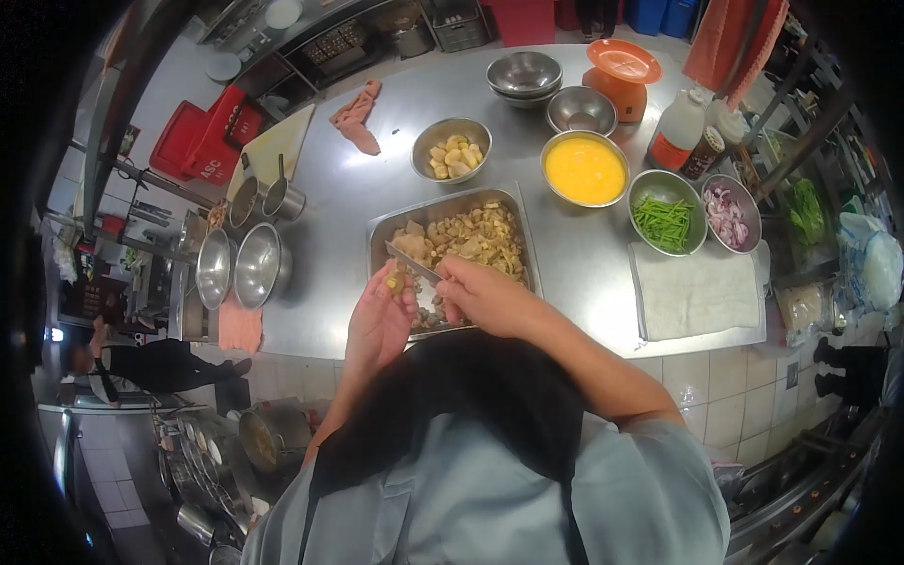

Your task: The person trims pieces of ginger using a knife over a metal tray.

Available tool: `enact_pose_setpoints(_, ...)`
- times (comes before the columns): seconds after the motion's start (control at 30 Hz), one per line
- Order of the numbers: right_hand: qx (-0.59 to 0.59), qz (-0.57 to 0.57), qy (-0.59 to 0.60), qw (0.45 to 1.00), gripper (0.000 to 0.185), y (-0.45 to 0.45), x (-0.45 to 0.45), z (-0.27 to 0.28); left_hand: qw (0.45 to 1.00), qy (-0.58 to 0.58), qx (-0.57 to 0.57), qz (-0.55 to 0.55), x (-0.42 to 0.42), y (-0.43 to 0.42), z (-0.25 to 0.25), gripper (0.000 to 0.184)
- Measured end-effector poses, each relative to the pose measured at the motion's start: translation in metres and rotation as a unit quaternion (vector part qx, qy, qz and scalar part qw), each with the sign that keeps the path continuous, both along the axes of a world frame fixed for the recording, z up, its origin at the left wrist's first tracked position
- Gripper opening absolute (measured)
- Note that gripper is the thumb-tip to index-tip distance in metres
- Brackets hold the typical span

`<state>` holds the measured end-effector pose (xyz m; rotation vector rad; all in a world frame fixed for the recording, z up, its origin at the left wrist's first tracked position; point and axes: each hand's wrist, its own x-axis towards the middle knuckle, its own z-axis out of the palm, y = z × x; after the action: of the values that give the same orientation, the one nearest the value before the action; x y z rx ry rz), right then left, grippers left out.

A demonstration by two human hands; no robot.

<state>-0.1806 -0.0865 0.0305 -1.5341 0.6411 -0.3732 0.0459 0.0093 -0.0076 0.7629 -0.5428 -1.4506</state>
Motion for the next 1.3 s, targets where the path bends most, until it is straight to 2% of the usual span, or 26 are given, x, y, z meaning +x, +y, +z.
enact_pose_setpoints(0.2, -0.126, -0.047, -0.020, 0.991, 0.020, 0.005, 0.009, -0.010, 0.999, 0.014, -0.011, -0.035, 0.001, -0.001, 0.001, 0.052)
enact_pose_setpoints(0.5, -0.172, -0.058, 0.031, 0.983, 0.021, 0.013, 0.007, -0.001, 0.998, 0.006, -0.031, -0.048, 0.002, 0.002, -0.004, 0.043)
enact_pose_setpoints(0.6, -0.150, -0.067, 0.049, 0.985, 0.022, 0.015, 0.012, -0.006, 0.997, -0.028, -0.013, -0.072, 0.008, -0.001, -0.011, 0.042)
enact_pose_setpoints(0.7, -0.189, -0.043, 0.005, 0.981, 0.022, 0.013, 0.020, -0.012, 0.995, -0.044, -0.003, -0.086, 0.003, -0.001, -0.010, 0.039)
enact_pose_setpoints(0.83, -0.158, -0.050, 0.012, 0.986, 0.023, 0.011, 0.028, -0.011, 0.996, -0.046, -0.019, -0.072, -0.002, -0.002, -0.007, 0.036)
enact_pose_setpoints(0.93, -0.165, -0.044, 0.046, 0.984, 0.024, 0.013, 0.028, -0.014, 0.943, -0.332, -0.004, 0.032, -0.010, -0.002, -0.002, 0.036)
enact_pose_setpoints(1.03, -0.125, -0.035, 0.045, 0.990, 0.025, 0.013, 0.027, -0.012, 0.956, -0.281, 0.051, 0.061, 0.005, -0.012, -0.014, 0.040)
enact_pose_setpoints(1.13, -0.088, -0.065, 0.019, 0.994, 0.028, 0.008, 0.021, -0.015, 0.997, 0.020, 0.055, 0.042, 0.008, -0.006, -0.019, 0.040)
enact_pose_setpoints(1.2, -0.073, -0.100, -0.001, 0.992, 0.032, 0.008, 0.015, -0.013, 0.998, 0.034, 0.056, 0.026, 0.010, -0.004, -0.019, 0.040)
enact_pose_setpoints(1.3, -0.040, -0.062, 0.030, 0.997, 0.037, 0.008, 0.012, -0.011, 0.998, 0.036, 0.042, 0.014, 0.007, -0.001, -0.014, 0.041)
